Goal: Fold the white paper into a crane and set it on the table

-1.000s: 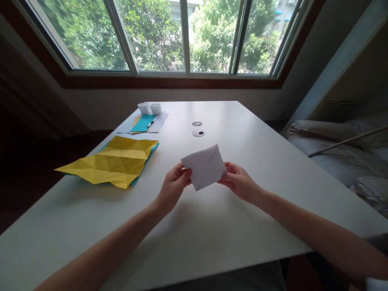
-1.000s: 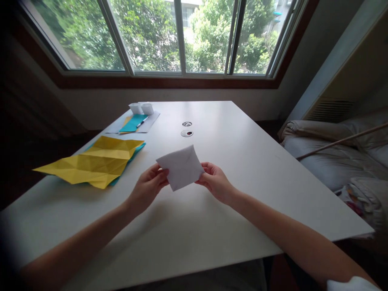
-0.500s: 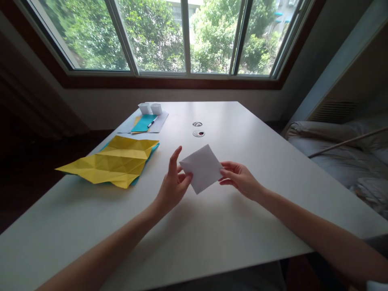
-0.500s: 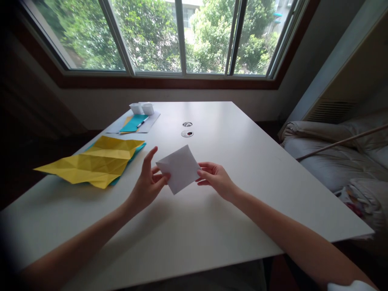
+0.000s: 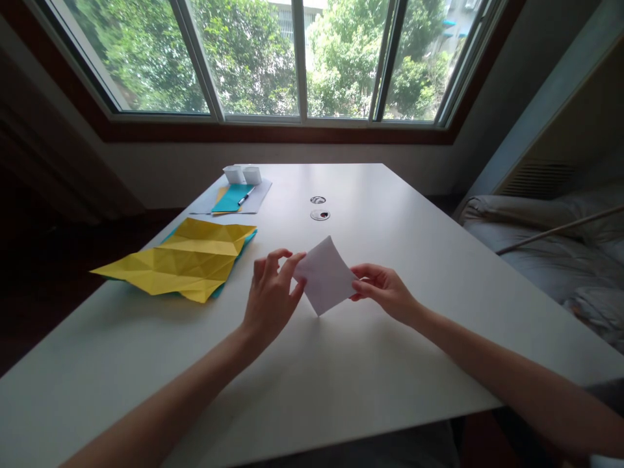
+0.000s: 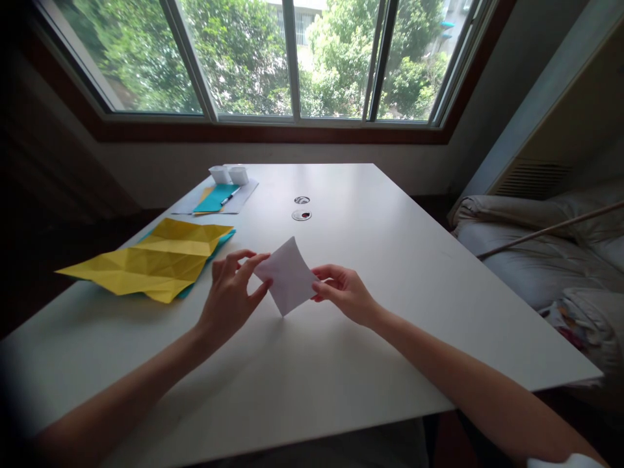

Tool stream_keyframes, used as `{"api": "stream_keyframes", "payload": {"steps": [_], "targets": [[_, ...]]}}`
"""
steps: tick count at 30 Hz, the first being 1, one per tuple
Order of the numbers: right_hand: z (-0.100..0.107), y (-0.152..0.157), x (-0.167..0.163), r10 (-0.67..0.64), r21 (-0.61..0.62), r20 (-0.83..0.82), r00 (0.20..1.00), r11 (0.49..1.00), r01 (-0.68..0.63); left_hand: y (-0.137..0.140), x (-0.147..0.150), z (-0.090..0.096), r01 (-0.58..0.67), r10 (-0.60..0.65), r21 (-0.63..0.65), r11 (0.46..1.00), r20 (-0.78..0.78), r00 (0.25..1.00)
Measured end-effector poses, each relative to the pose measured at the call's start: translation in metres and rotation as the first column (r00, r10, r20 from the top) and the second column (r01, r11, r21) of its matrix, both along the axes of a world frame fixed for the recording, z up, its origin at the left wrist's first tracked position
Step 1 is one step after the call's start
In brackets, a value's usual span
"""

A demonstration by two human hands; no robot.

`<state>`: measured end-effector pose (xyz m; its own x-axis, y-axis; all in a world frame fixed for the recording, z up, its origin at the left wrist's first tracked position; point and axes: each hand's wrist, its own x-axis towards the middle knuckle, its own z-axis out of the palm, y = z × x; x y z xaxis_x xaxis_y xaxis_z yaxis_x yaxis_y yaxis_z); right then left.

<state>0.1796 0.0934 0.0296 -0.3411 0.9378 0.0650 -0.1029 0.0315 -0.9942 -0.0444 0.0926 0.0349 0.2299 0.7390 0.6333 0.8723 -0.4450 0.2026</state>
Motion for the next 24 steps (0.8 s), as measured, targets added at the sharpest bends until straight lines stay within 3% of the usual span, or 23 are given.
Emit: {"api": "stream_keyframes", "payload": {"steps": [6, 11, 16, 20, 24], "targets": [[0.001, -0.001, 0.0, -0.007, 0.03, 0.02, 1.0, 1.0, 0.006, 0.004, -0.003, 0.003, 0.162, -0.082, -0.262, 0.951, 0.29, 0.954], [0.001, -0.002, 0.003, 0.05, 0.108, 0.035, 0.998, 0.993, -0.054, 0.004, -0.001, 0.001, 0.322, -0.046, -0.408, 0.854, 0.559, 0.828], [0.001, 0.0, 0.008, -0.017, 0.287, 0.121, 0.992, 0.958, -0.019, 0.006, 0.0, -0.001, 0.57, -0.082, -0.379, 0.729, 0.778, 0.623], [-0.001, 0.004, 0.01, -0.089, 0.211, 0.162, 0.983, 0.976, 0.053, 0.008, -0.002, -0.001, 0.678, -0.079, -0.32, 0.662, 0.869, 0.488], [-0.004, 0.008, 0.011, -0.09, 0.213, 0.202, 0.975, 0.976, 0.046, 0.008, -0.005, 0.0, 0.717, -0.045, -0.296, 0.631, 0.909, 0.415]]}}
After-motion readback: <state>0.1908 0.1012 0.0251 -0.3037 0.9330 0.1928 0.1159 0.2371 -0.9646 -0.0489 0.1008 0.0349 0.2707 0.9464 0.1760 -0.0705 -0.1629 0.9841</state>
